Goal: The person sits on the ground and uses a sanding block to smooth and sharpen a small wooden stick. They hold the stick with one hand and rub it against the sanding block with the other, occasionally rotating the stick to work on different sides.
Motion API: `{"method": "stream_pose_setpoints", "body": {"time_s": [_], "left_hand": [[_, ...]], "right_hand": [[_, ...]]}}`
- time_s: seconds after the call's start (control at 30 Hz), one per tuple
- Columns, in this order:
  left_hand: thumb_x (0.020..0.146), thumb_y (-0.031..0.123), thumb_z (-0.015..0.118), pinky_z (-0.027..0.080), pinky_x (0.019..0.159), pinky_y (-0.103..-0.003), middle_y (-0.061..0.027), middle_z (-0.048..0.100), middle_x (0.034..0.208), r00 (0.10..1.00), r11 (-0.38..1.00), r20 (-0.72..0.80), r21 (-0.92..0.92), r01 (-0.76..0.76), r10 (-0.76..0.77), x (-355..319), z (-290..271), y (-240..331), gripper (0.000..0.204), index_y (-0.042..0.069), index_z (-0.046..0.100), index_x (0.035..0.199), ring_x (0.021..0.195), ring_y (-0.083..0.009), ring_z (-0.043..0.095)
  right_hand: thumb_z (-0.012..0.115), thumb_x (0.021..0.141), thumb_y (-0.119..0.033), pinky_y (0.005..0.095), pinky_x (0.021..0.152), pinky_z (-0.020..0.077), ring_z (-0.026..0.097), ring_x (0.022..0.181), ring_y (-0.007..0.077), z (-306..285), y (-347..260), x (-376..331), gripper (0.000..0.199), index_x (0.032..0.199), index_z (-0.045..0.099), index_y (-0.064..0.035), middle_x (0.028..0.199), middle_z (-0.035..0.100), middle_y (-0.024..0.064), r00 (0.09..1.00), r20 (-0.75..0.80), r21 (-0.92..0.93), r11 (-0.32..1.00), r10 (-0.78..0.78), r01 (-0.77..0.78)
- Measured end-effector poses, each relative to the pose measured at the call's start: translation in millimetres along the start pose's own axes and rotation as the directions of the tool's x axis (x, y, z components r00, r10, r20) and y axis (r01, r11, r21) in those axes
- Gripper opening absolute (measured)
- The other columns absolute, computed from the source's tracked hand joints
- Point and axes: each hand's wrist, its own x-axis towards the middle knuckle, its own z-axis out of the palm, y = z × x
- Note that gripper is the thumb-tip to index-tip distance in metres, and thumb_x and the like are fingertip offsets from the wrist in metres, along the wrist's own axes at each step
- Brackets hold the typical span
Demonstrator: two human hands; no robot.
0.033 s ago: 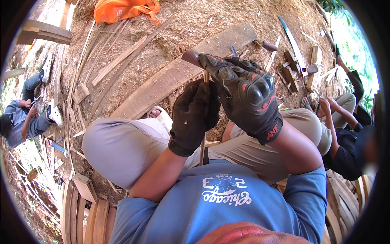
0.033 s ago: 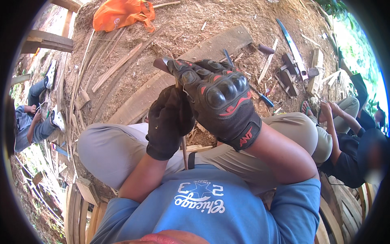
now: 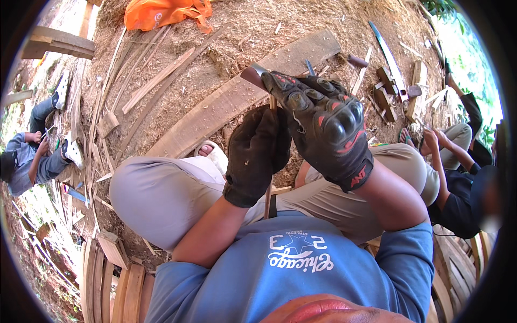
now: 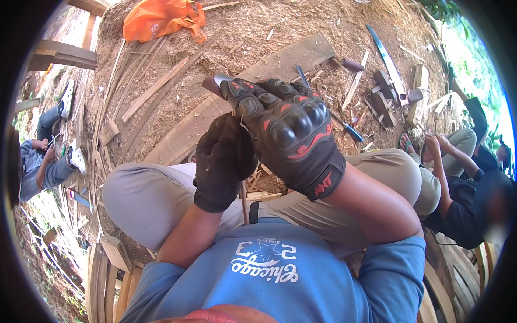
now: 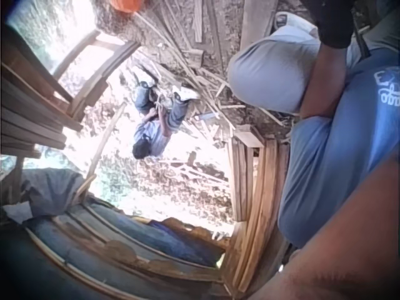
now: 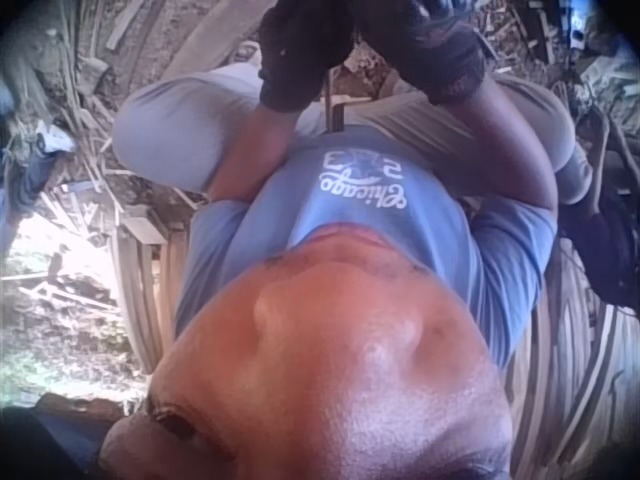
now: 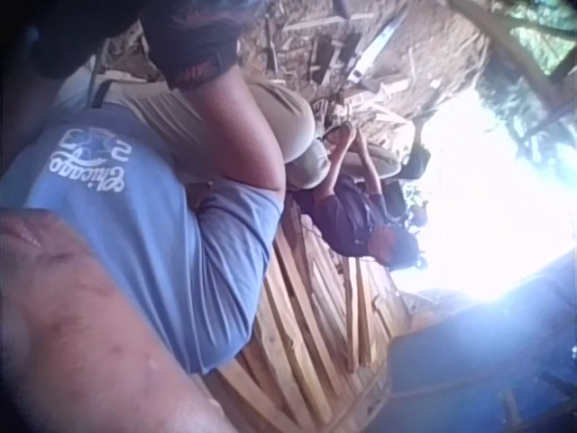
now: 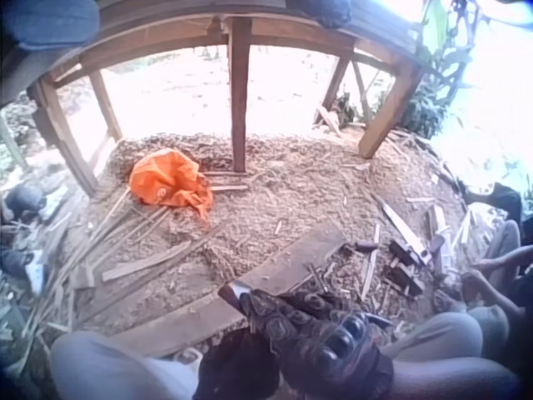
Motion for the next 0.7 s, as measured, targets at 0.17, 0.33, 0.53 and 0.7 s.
{"method": "stream_pose_setpoints", "body": {"time_s": [0.17, 0.33, 0.53, 0.7], "left_hand": [[0.113, 0.032, 0.051, 0.043, 0.056, -0.023, 0.0016, 0.064, 0.080, 0.951, 0.867, -0.007, 0.413, -0.278, 0.308, -0.3, 0.2, -8.7, 0.030, 0.008, 0.068, 0.111, 0.065, -0.0064, 0.057], [0.114, 0.029, 0.048, 0.052, 0.075, -0.025, -0.0059, 0.069, 0.107, 0.998, 0.923, -0.045, -0.385, 0.019, -0.039, 5.4, -5.4, -1.6, 0.034, 0.002, 0.063, 0.129, 0.090, -0.0117, 0.065], [0.112, 0.033, 0.055, 0.044, 0.054, -0.022, 0.0008, 0.066, 0.082, 0.998, 0.991, -0.026, -0.123, 0.049, -0.053, 0.4, -16.7, 14.8, 0.027, 0.009, 0.068, 0.115, 0.062, -0.0074, 0.057], [0.112, 0.029, 0.054, 0.041, 0.049, -0.023, -0.0003, 0.063, 0.077, 0.992, 0.985, -0.018, -0.125, 0.120, -0.123, -5.9, -3.5, 16.2, 0.024, 0.008, 0.066, 0.115, 0.057, -0.0082, 0.054]], "right_hand": [[0.072, 0.077, -0.004, 0.0434, 0.088, 0.0583, 0.074, 0.108, 0.0295, 0.9, -10.7, -10.4, 0.052, 0.129, 0.074, -0.0077, 0.126, 0.076, 0.0118, 0.988, -0.069, -0.234, 0.965, -0.136, 0.116], [0.071, 0.080, -0.010, 0.0432, 0.091, 0.0560, 0.072, 0.114, 0.0274, -5.2, -24.0, -17.6, 0.049, 0.129, 0.076, -0.0102, 0.128, 0.076, 0.0099, 0.991, 0.075, -0.244, 0.961, -0.113, 0.128], [0.072, 0.084, -0.006, 0.0458, 0.085, 0.0577, 0.073, 0.100, 0.0342, -2.5, -5.2, -19.9, 0.040, 0.123, 0.073, -0.0061, 0.112, 0.076, 0.0158, 0.991, -0.118, -0.039, 0.998, -0.057, 0.053], [0.074, 0.090, -0.008, 0.0460, 0.067, 0.0555, 0.070, 0.077, 0.0357, -12.3, 15.8, -8.7, 0.024, 0.114, 0.069, -0.0054, 0.091, 0.072, 0.0171, 0.973, -0.103, -0.071, 0.974, 0.206, -0.214]]}}
